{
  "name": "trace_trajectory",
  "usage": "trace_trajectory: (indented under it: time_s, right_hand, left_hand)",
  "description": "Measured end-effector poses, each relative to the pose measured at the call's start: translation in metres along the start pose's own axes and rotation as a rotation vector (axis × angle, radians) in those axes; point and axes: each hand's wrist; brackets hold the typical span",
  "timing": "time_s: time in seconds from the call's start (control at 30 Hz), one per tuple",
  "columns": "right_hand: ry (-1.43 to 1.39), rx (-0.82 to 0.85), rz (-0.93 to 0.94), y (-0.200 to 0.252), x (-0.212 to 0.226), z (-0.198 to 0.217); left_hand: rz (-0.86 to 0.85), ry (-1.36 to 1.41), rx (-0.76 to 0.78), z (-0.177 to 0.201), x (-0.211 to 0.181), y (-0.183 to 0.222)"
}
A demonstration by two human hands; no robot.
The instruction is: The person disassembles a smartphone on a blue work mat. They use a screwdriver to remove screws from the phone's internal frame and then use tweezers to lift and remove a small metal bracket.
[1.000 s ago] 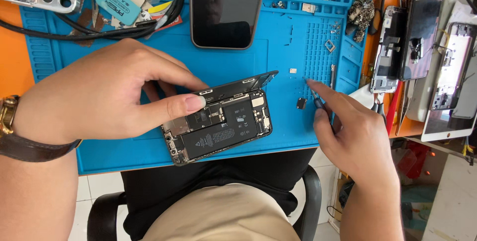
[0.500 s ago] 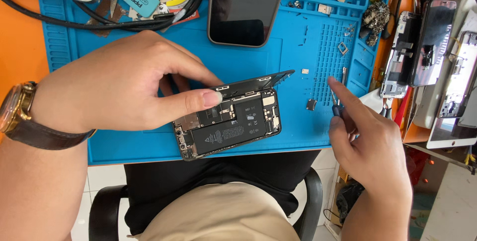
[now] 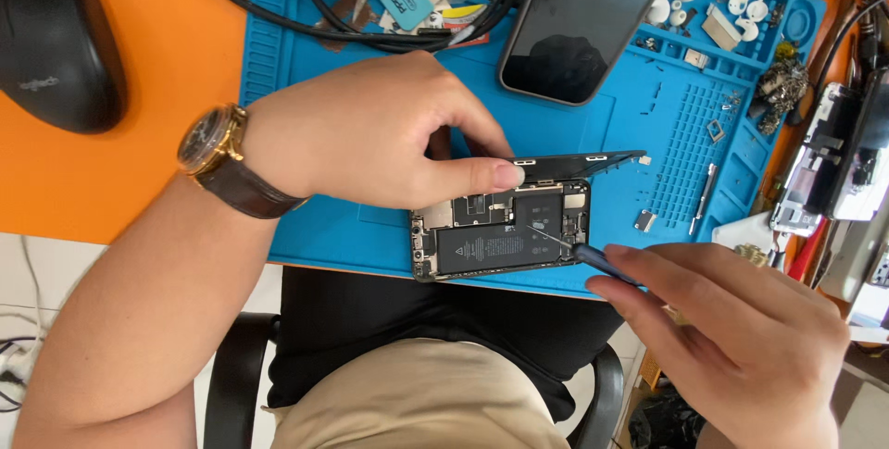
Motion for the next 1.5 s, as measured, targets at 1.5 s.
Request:
trace_trajectory:
  time_s: [1.5]
  right_hand:
    - [0.609,0.34,0.266,-0.06,0.063,-0.017]
  left_hand:
    - [-0.14,0.045,-0.033,-0.005,0.013,0.0]
Point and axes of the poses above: each hand's wrist, its own y-axis away from the middle knuckle, its own z-axis out of the back of the hand, x = y × z, and after that the axes turned 2 degrees about x, right-handed
